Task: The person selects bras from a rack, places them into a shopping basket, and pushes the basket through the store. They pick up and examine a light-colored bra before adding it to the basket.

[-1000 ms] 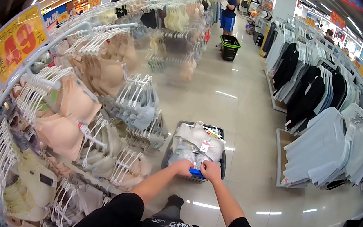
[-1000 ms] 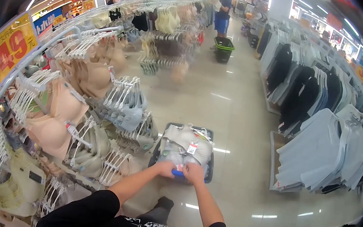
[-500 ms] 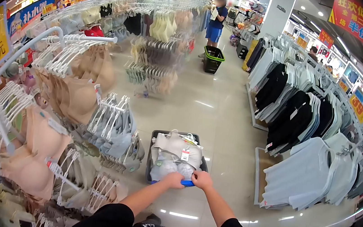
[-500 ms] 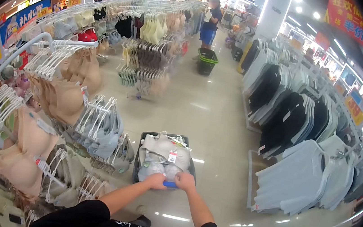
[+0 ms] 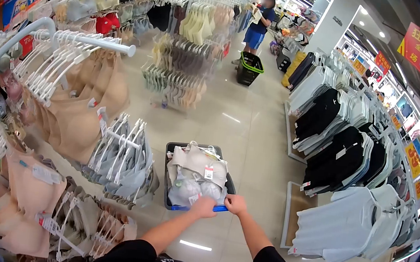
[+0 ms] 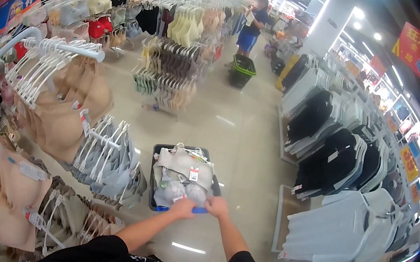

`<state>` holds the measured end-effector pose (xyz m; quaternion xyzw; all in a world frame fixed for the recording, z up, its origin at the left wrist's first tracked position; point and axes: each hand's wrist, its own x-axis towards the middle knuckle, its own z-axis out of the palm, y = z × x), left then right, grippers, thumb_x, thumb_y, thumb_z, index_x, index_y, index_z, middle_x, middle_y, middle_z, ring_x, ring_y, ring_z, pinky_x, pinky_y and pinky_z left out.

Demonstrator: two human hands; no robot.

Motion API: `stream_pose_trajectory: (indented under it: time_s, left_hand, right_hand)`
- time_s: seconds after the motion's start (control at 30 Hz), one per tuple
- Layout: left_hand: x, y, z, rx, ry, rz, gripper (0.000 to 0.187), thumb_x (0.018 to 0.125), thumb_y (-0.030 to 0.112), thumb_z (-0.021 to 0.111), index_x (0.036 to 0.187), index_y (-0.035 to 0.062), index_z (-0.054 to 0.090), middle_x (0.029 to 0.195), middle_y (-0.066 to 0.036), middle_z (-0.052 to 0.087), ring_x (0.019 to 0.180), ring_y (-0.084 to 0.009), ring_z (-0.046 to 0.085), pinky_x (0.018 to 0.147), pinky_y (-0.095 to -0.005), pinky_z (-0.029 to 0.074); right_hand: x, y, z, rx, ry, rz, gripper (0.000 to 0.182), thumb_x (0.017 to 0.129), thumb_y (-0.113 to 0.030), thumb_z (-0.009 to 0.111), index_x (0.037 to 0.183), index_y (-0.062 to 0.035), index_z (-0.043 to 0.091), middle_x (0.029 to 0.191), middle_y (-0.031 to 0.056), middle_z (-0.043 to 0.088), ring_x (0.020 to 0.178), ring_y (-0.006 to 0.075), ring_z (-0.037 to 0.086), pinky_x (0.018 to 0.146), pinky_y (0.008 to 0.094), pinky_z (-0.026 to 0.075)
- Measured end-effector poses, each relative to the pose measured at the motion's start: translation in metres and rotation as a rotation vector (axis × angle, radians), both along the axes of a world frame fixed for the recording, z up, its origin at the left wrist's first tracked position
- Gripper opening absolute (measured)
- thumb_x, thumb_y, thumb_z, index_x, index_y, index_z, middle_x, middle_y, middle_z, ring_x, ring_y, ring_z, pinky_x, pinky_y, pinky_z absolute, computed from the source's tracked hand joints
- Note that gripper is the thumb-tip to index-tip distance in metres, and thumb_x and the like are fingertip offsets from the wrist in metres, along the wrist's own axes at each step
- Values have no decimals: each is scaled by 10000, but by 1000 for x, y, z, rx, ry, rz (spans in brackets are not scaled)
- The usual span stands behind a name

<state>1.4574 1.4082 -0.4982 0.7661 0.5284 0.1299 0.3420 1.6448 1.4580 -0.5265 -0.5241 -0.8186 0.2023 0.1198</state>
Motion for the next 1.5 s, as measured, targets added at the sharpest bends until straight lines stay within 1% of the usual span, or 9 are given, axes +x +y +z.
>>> stream_pose_trajectory:
  time_s: [0.1, 0.47, 0.8, 0.9, 1.03, 1.23, 1.33, 1.43, 1.5]
  left_hand:
    - [-7, 30, -6, 6, 14, 14, 247, 597, 262, 621, 764, 82, 651, 768, -137, 619, 767, -296, 597, 692, -392, 476]
    - [-12, 111, -16, 58, -61, 153, 236, 585, 228, 590, 734, 48, 625, 723, -167, 607, 720, -330, 594, 668, -416, 480]
    - [-37, 223, -17, -20, 107, 311, 268, 636, 261, 588, 821, 71, 626, 813, -132, 628, 792, -321, 598, 683, -423, 480]
    - [-55, 260, -41, -39, 168, 407, 283, 659, 288, 588, 822, 59, 621, 747, -122, 633, 690, -279, 619, 620, -395, 489]
    - [-79, 302, -1, -288, -11, 442, 273, 681, 258, 613, 809, 17, 601, 586, -83, 582, 444, -156, 549, 463, -290, 468]
    - [-115, 354, -6, -550, -180, 626, 264, 710, 206, 615, 890, 14, 589, 590, -68, 582, 465, -146, 558, 443, -285, 465]
    - [-131, 374, 1, -507, -145, 644, 275, 712, 207, 619, 903, 12, 589, 592, -70, 585, 470, -147, 563, 445, -284, 467]
    - [-157, 401, -18, -463, -112, 644, 246, 714, 243, 603, 810, 17, 614, 586, -63, 594, 468, -146, 566, 456, -280, 470]
    - [-173, 413, -25, -460, -100, 666, 239, 708, 252, 589, 771, 24, 622, 582, -60, 597, 470, -148, 571, 463, -281, 473]
  right_hand:
    - [-4, 35, -8, -45, -24, 2, 239, 695, -301, 501, 670, -91, 612, 627, 142, 581, 617, 344, 565, 555, 444, 449]
    - [-21, 140, -14, 0, 70, 98, 191, 670, -253, 495, 645, -79, 573, 604, 143, 560, 562, 351, 535, 512, 426, 426]
    - [-66, 280, -24, 61, 62, 284, 211, 660, -301, 507, 682, -128, 625, 638, 93, 599, 605, 308, 576, 525, 406, 457]
    - [-92, 321, -26, 19, 39, 321, 222, 688, -322, 511, 727, -144, 638, 665, 97, 620, 647, 304, 600, 590, 410, 481]
    - [-128, 372, -32, 61, 139, 393, 208, 689, -302, 506, 683, -129, 622, 640, 111, 600, 618, 309, 583, 553, 411, 463]
    - [-179, 430, -39, 97, 201, 460, 225, 702, -299, 496, 664, -109, 610, 632, 130, 589, 611, 321, 573, 546, 422, 447]
    - [-200, 454, -29, 77, 210, 487, 225, 699, -301, 498, 656, -107, 605, 635, 131, 589, 615, 322, 573, 553, 420, 449]
    - [-224, 485, -23, 28, 138, 561, 238, 698, -305, 509, 709, -107, 639, 677, 132, 616, 658, 317, 599, 633, 417, 476]
    - [-242, 506, -26, 65, 210, 572, 223, 694, -296, 504, 671, -101, 611, 657, 127, 600, 641, 325, 581, 593, 416, 464]
